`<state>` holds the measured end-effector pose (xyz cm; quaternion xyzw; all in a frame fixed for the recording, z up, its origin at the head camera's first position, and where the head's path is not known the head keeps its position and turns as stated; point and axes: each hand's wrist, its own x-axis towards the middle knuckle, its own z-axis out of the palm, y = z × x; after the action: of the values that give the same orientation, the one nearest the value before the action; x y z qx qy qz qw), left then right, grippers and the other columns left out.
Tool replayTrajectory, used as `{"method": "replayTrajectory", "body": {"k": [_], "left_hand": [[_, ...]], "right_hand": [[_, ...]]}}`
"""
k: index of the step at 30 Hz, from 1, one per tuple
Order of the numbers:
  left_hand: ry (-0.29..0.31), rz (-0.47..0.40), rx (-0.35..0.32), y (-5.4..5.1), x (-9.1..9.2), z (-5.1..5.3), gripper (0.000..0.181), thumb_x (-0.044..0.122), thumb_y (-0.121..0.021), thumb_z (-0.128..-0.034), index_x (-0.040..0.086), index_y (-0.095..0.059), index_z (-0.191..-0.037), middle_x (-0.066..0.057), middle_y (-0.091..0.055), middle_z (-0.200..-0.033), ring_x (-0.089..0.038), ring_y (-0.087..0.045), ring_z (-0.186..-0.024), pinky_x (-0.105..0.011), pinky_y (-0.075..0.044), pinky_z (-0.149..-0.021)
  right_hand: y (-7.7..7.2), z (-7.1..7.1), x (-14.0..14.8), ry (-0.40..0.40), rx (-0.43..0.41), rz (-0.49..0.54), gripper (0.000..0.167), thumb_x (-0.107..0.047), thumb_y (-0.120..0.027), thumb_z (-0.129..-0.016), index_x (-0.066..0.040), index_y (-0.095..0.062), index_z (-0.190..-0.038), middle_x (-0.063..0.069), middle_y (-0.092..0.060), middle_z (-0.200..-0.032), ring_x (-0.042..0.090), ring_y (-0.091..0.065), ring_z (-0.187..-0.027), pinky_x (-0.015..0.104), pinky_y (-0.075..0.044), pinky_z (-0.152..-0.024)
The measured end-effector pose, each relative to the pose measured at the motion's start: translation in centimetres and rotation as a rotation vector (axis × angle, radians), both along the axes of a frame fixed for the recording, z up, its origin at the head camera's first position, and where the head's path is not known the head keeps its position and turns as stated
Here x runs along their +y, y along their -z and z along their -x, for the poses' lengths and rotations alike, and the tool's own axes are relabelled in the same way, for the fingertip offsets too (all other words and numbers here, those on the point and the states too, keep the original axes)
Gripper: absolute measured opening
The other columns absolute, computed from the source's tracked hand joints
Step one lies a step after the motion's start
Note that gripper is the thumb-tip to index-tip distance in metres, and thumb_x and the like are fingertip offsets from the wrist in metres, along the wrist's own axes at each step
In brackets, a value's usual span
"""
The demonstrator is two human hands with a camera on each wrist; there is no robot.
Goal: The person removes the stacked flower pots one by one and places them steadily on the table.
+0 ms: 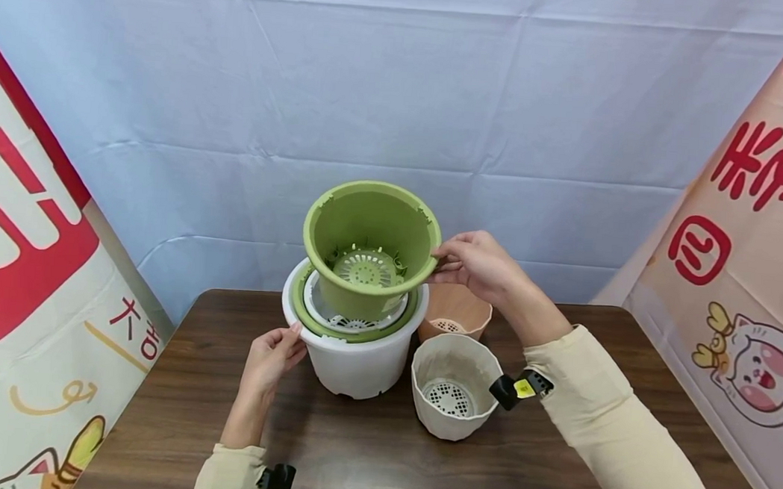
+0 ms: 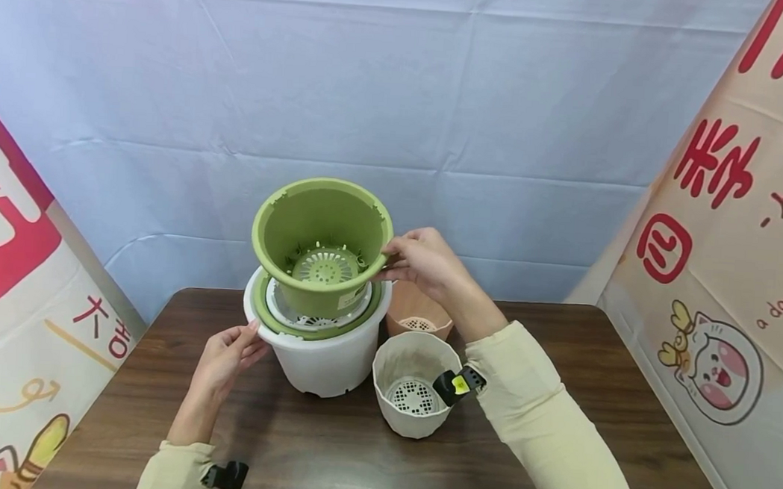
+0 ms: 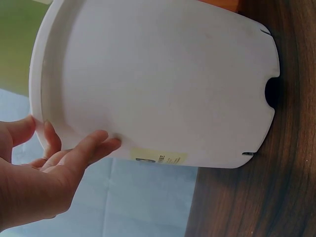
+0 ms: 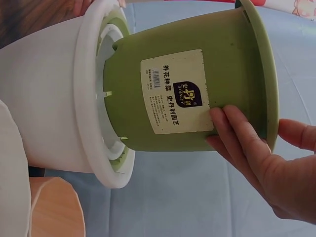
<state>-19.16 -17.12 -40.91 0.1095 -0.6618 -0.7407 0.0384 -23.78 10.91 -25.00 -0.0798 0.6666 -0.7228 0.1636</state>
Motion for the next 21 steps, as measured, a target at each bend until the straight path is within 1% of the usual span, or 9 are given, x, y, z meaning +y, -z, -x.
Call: {"method": "replayTrajectory", "body": {"k": [5, 9, 13, 16, 21], "left_hand": [[0.007, 0.013, 0.010, 0.0, -0.1, 0.0, 0.030, 0.014, -0.051, -0.0947, -0.015, -0.051, -0.100, -0.008, -0.060, -0.088, -0.015, -0.060, -0.088, -0.036, -0.049, -0.086], [0.005, 0.012, 0.009, 0.1, -0.1, 0.0, 0.029, 0.014, -0.051, -0.0946, -0.015, -0.051, -0.099, -0.008, -0.060, -0.087, -0.016, -0.060, -0.089, -0.033, -0.050, -0.084], [0.002, 0.007, 0.009, 0.1, -0.2, 0.1, 0.029, 0.014, -0.051, -0.0946, -0.014, -0.052, -0.098, -0.007, -0.060, -0.087, -0.015, -0.060, -0.088, -0.037, -0.049, -0.086], [0.006, 0.008, 0.008, 0.1, -0.2, 0.2, 0.029, 0.015, -0.051, -0.0948, -0.014, -0.052, -0.099, -0.007, -0.060, -0.087, -0.014, -0.060, -0.087, -0.040, -0.047, -0.089], [0.008, 0.013, 0.009, 0.2, -0.2, 0.2, 0.029, 0.014, -0.050, -0.0951, -0.015, -0.052, -0.099, -0.007, -0.059, -0.086, -0.013, -0.060, -0.085, -0.039, -0.048, -0.087]], "right_hand": [[-0.4, 0.0, 0.3, -0.003, 0.001, -0.009, 0.013, 0.008, -0.040, -0.090, 0.018, -0.046, -0.095, 0.014, -0.060, -0.074, 0.022, -0.063, -0.069, 0.033, -0.055, -0.075], [-0.6, 0.0, 0.6, -0.005, 0.003, -0.008, 0.016, 0.008, -0.041, -0.089, 0.020, -0.045, -0.099, 0.016, -0.060, -0.076, 0.022, -0.063, -0.069, 0.034, -0.054, -0.075], [-0.7, 0.0, 1.0, -0.007, 0.004, -0.015, 0.020, 0.007, -0.040, -0.089, 0.021, -0.042, -0.103, 0.017, -0.060, -0.079, 0.022, -0.064, -0.071, 0.035, -0.054, -0.077], [-0.7, 0.0, 1.4, -0.008, 0.007, -0.024, 0.019, 0.007, -0.040, -0.089, 0.021, -0.042, -0.103, 0.018, -0.060, -0.080, 0.023, -0.064, -0.072, 0.035, -0.053, -0.078], [-0.8, 0.0, 2.2, -0.007, 0.005, -0.022, 0.018, 0.008, -0.039, -0.089, 0.020, -0.041, -0.102, 0.018, -0.060, -0.079, 0.023, -0.064, -0.073, 0.035, -0.053, -0.078]]}}
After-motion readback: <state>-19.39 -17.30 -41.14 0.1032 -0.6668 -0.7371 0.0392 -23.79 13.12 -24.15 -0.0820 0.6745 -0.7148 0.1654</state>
